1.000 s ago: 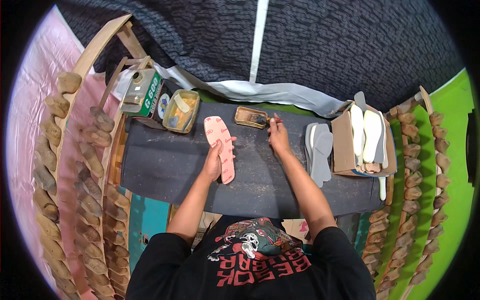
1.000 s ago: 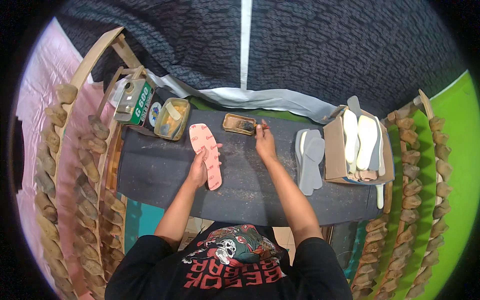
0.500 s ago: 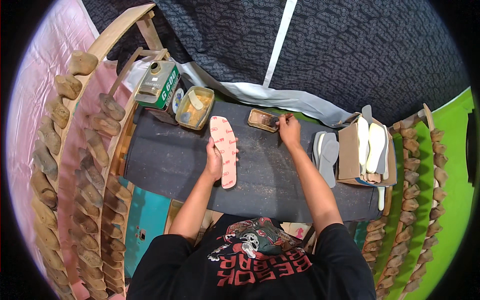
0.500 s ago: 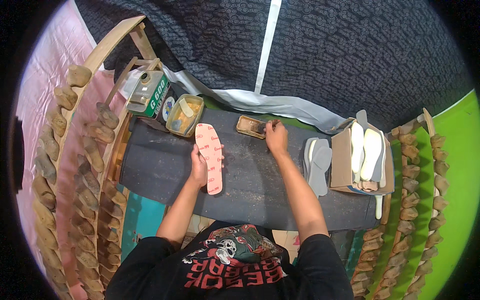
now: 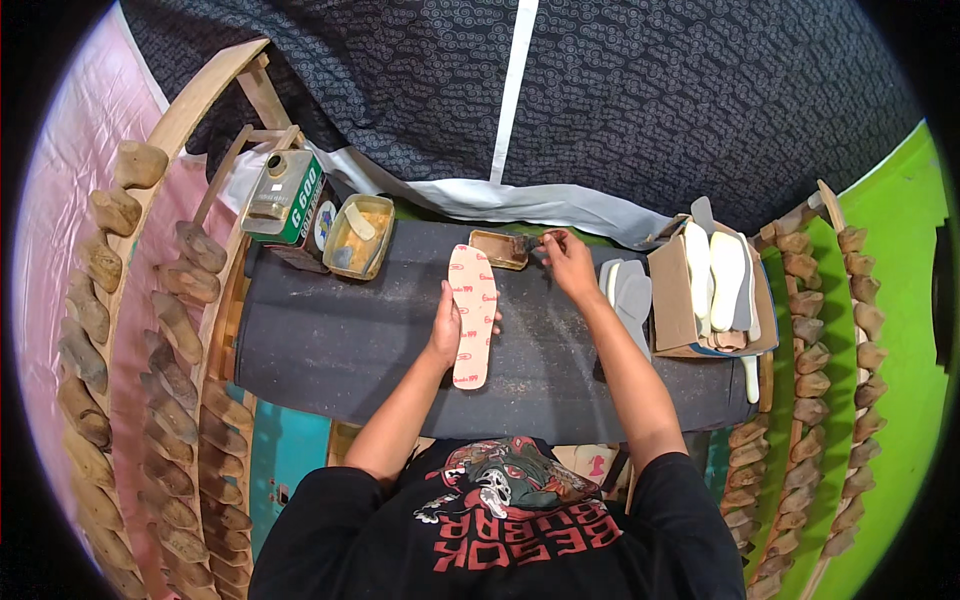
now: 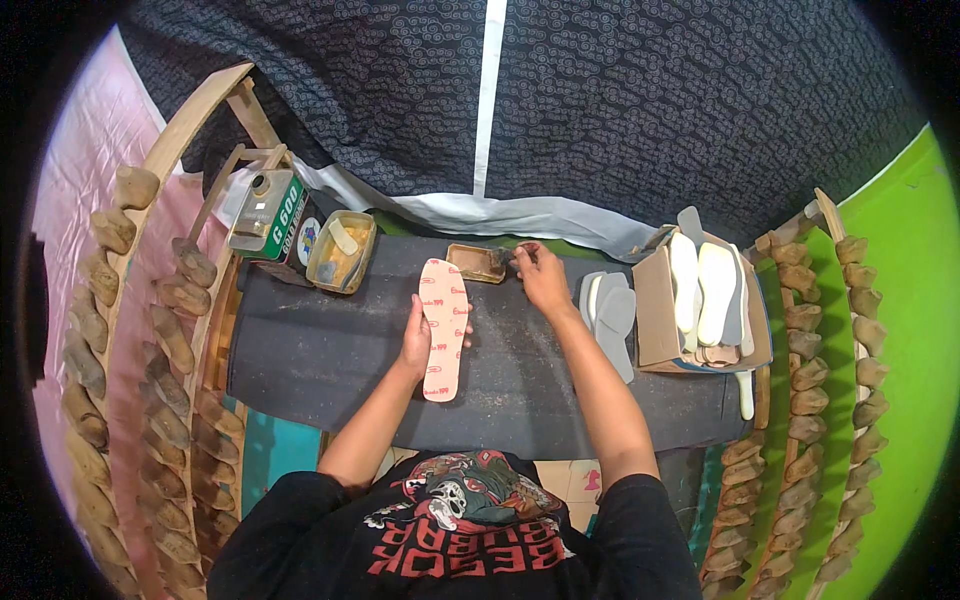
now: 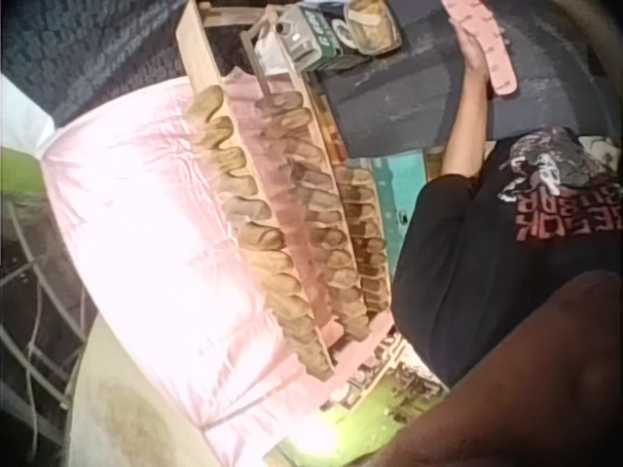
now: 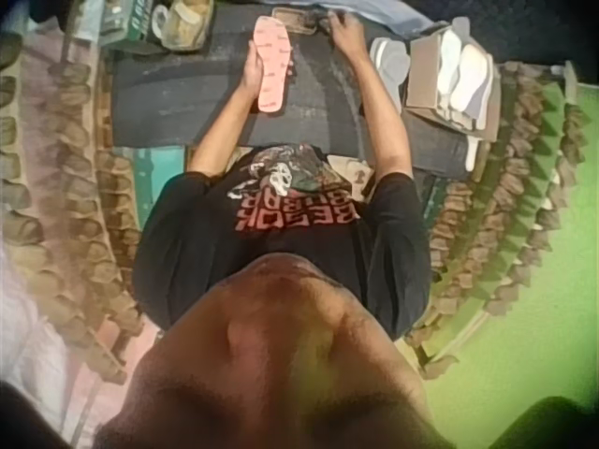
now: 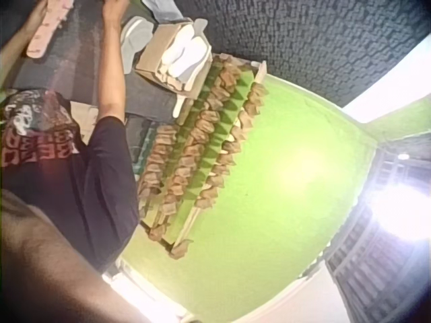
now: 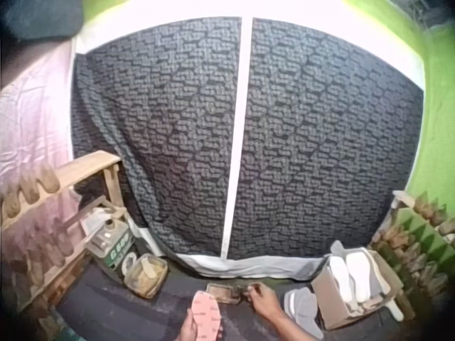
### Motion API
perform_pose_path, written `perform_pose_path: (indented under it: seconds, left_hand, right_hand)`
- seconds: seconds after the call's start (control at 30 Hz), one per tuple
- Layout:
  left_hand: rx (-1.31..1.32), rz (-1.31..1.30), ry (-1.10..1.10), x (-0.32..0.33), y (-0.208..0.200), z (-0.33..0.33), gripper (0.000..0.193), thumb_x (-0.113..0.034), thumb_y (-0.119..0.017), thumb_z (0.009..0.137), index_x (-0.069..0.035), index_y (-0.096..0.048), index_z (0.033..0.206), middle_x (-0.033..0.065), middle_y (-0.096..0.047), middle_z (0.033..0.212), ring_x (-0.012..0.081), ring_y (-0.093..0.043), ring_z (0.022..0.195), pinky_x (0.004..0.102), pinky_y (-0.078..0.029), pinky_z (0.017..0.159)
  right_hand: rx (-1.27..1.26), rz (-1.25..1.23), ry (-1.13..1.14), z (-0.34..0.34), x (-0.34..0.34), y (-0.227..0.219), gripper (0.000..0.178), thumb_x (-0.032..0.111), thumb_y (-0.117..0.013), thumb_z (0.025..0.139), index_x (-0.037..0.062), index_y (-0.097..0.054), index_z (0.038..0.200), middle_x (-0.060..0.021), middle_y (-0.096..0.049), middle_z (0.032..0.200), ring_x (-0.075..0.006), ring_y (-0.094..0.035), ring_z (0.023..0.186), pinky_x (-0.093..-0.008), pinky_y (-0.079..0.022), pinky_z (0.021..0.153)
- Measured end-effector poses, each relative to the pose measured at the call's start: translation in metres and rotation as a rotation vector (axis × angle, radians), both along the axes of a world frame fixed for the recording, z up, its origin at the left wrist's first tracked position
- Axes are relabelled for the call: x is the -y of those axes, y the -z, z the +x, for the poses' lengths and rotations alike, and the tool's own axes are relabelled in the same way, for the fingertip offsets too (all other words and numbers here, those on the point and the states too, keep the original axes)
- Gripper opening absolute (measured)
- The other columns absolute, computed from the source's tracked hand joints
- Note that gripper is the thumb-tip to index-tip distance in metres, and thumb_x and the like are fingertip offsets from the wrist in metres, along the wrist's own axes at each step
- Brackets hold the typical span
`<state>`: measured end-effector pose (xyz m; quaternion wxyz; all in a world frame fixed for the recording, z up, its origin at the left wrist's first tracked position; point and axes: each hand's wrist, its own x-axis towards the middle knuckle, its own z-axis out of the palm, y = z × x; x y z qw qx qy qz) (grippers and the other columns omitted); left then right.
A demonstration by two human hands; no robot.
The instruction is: The person takes shoe insoles and soles from a table and box, applies adhesive to their surfaces using a small brush, and places them into a basket.
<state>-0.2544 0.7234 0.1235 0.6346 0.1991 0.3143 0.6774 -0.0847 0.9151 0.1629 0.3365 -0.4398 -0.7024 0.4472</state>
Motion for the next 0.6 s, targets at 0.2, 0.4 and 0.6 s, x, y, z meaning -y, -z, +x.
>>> perform_pose_path:
  seconds: [0.2,0.4,0.6]
  left_hand:
    - [-0.019,-0.050,0.017,-0.001,0.009,-0.002,0.083,-0.075,-0.021,0.102,-0.007,-0.056,0.135,0.0107,-0.069,0.118,0.0225,-0.071,0.088,0.0380,-0.062,0.072]
    - [-0.004,-0.001,0.106,-0.001,-0.002,-0.001,0.083,-0.073,-0.020,0.103,-0.008,-0.053,0.141,0.0118,-0.068,0.124,0.0238,-0.072,0.090,0.0372,-0.062,0.069]
    - [0.148,0.082,0.239,-0.007,-0.003,0.005,0.082,-0.072,-0.020,0.104,-0.008,-0.050,0.146,0.0130,-0.067,0.128,0.0270,-0.074,0.090,0.0378,-0.062,0.067]
  right_hand:
    - [-0.125,-0.088,-0.043,0.003,0.009,-0.022,0.030,0.026,-0.056,0.107,-0.0016,-0.066,0.115,-0.0087,-0.074,0.092,-0.0118,-0.068,0.077,-0.0294,-0.054,0.071]
    - [-0.079,0.088,-0.230,0.003,0.034,-0.085,0.027,0.023,-0.053,0.109,-0.0003,-0.065,0.119,-0.0073,-0.071,0.096,-0.0131,-0.068,0.081,-0.0284,-0.055,0.076]
    - [0.197,0.506,-0.442,0.002,0.059,-0.131,0.022,0.014,-0.058,0.103,-0.0014,-0.063,0.119,-0.0128,-0.070,0.100,-0.0231,-0.070,0.086,-0.0356,-0.056,0.079]
